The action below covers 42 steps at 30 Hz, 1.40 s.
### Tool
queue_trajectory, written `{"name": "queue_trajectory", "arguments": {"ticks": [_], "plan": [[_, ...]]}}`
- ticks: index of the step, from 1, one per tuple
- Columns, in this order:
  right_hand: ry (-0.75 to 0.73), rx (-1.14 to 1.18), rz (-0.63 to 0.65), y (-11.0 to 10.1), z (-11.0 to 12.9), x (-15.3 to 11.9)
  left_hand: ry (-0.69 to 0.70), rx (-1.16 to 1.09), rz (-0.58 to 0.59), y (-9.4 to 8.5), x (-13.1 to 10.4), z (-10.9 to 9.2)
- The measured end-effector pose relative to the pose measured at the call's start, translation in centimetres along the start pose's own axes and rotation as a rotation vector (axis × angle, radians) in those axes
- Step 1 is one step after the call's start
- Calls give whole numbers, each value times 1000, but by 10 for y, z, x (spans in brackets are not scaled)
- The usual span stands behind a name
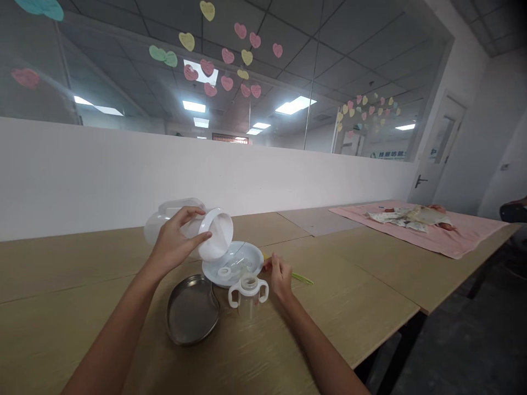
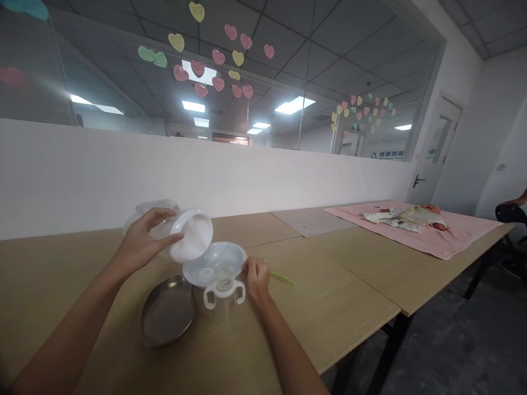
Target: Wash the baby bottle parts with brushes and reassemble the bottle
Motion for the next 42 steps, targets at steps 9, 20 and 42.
{"name": "queue_trajectory", "arguments": {"ticks": [9, 20, 42], "plan": [[-267, -299, 327, 7, 24, -23, -39, -8, 15, -5, -3, -7], [-272, -261, 356, 12, 21, -23, -38, 83, 53, 0, -5, -8], [-273, -268, 385, 14, 20, -22, -84, 129, 64, 2, -5, -7]]}}
Point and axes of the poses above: each hand's wrist, its own x-axis towards the middle knuckle, its own y-axis out of the palm, z = x × y, the point moved 5 cm from there along x, towards the middle knuckle, and after that the axes turned 14 degrees about -y, right-handed, at the moved point
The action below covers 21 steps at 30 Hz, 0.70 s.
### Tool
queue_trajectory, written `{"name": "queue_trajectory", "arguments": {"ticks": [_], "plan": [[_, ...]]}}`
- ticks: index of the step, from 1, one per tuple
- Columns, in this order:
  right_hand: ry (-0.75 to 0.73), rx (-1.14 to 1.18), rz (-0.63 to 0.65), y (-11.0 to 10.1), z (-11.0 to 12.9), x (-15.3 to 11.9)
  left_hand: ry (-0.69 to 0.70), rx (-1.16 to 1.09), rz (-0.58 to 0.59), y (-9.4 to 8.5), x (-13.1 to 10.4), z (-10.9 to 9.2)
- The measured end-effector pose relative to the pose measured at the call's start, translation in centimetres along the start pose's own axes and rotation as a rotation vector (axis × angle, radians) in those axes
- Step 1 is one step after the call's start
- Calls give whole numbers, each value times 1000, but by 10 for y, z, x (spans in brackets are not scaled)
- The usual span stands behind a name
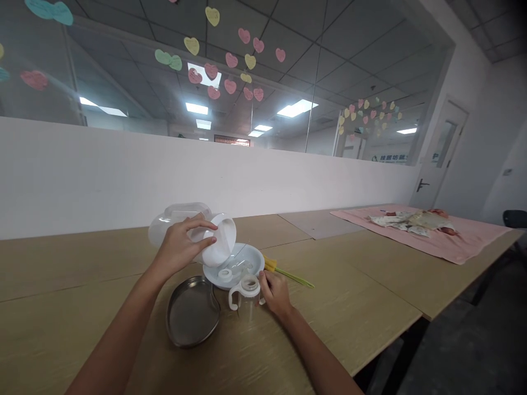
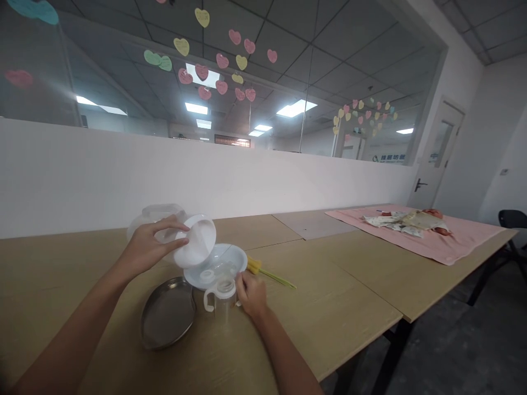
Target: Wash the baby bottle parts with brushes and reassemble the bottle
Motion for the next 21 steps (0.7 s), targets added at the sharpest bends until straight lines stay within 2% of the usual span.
{"name": "queue_trajectory", "arguments": {"ticks": [21], "plan": [[-3, -11, 18, -1, 1, 2, -34, 10, 10, 1, -1, -1]]}}
Point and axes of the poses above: each hand's wrist, its own x-axis towards the middle knuckle, its own y-axis out of the palm, z = x × y, the point moved 5 cm from there along x, towards the middle knuckle, and after that the axes turned 14 degrees about -y, right-handed, at the moved point
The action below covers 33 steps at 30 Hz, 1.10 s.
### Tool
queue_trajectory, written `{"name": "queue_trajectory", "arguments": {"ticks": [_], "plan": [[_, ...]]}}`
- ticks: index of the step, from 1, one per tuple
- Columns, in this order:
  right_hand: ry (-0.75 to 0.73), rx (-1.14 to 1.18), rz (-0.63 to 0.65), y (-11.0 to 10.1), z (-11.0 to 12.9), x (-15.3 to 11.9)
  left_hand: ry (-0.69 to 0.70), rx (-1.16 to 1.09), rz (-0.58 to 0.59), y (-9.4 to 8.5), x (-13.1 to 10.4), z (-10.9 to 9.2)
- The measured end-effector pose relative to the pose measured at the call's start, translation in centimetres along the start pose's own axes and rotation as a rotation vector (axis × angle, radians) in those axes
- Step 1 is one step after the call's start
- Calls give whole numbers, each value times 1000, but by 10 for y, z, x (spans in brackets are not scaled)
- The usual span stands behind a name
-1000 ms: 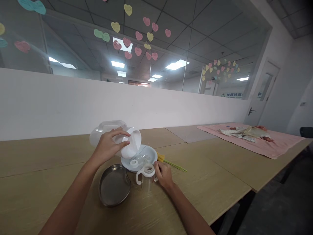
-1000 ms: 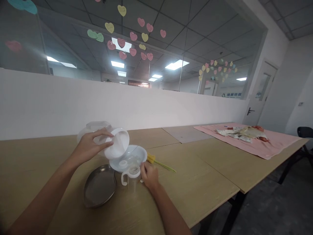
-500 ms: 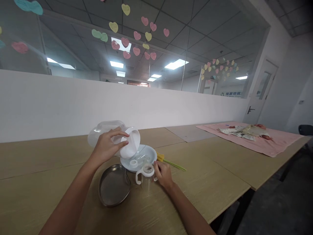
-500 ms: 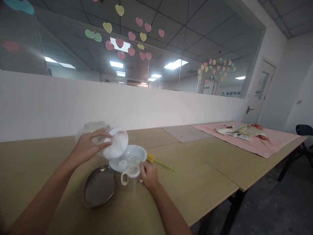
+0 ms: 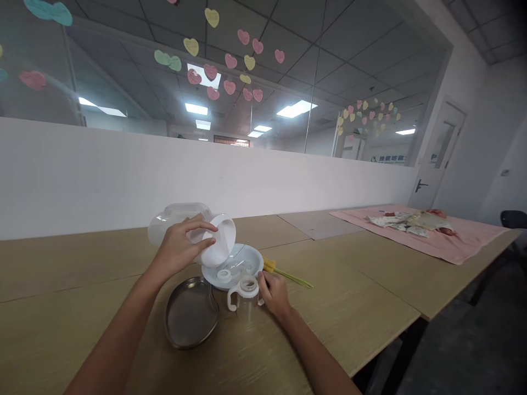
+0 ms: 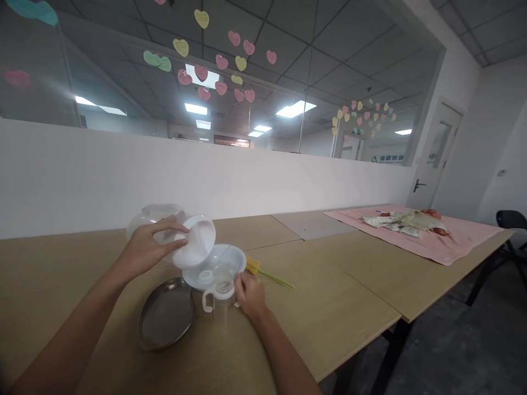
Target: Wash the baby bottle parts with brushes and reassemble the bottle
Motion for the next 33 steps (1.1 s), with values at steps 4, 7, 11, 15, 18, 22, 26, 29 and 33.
{"name": "queue_trajectory", "arguments": {"ticks": [4, 7, 11, 15, 18, 22, 26, 29, 33], "plan": [[-3, 0, -6, 0, 0, -1, 1, -1, 7, 0, 1, 1], [-6, 2, -7, 1, 0, -1, 9, -9, 1, 0, 2, 2], [-10, 4, -6, 1, -1, 0, 14, -16, -6, 0, 2, 1], [-26, 4, -30, 1, -1, 0, -11, -107, -51, -8, -1, -2], [-32, 4, -34, 1, 0, 0, -27, -211, -134, -21, -6, -7], [-27, 8, -37, 0, 0, 0, -3, -281, -130, -32, -19, -25], [-13, 12, -32, -1, 0, 1, 15, -233, -75, -31, -32, -42], [-2, 11, -29, -1, 0, 1, 12, -157, -65, -29, -35, -46], [-1, 17, -19, 0, -1, 1, 4, -102, -58, -27, -34, -44]]}}
Point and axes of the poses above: each hand's wrist, its own x-axis towards the middle knuckle, its own y-axis out of the palm, z = x × y, the point moved 5 cm from there along x, towards the middle knuckle, and after that the axes turned 14 degrees about -y, right-handed, at the moved point
